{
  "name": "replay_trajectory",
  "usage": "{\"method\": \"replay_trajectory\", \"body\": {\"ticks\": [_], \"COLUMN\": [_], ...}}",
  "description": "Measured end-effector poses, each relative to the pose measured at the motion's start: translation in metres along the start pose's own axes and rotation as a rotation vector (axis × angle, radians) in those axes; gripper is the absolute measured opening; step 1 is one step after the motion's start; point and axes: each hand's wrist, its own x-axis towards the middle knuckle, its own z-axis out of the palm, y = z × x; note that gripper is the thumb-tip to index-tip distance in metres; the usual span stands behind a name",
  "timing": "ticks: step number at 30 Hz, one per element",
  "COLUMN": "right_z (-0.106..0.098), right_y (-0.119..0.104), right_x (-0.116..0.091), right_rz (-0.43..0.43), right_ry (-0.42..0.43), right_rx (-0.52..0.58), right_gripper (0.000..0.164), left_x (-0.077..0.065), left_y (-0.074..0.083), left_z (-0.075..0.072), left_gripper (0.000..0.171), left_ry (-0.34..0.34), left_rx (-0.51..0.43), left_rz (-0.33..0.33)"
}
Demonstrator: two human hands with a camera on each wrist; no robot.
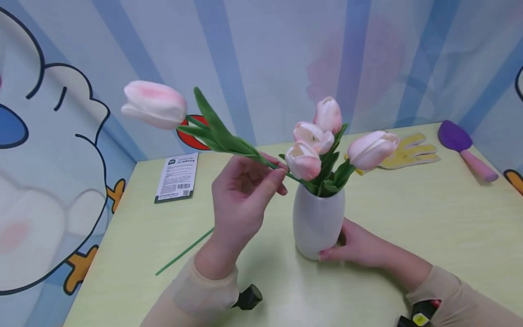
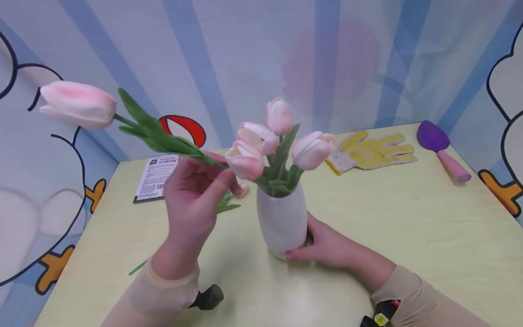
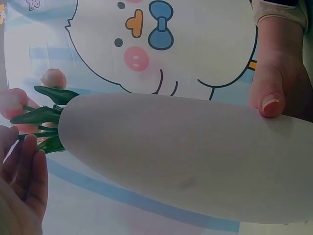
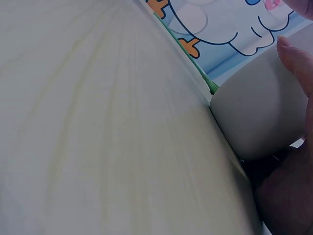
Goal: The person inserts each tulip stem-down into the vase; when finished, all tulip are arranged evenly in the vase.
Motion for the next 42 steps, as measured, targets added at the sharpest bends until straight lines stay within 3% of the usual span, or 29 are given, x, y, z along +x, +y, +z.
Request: {"method": "replay_trajectory", "body": {"ticks": [12,19,29,42], "right_z": [0.000,-0.001,0.000,-0.001], "right_y": [-0.001,-0.001,-0.002,-0.003], "right_x": [0.000,0.000,0.000,-0.001], "right_rz": [0.038,0.015,0.020,0.011], "right_ry": [0.005,0.001,-0.001,-0.005], "right_rx": [-0.002,-0.003,0.005,0.020], "right_gripper": [0.083,0.083,0.084,0.083], "left_x": [-0.002,-0.003,-0.005,-0.005], "left_y": [-0.003,-0.005,-0.012,-0.013], "left_z": [0.005,0.007,0.011,0.012], "left_gripper": [0.019,0.019,0.017,0.014], "left_ry": [-0.015,-0.018,-0.088,-0.092], "left_rx": [0.046,0.061,0.108,0.133], "left_rz": [-0.032,-0.059,-0.010,-0.034]}}
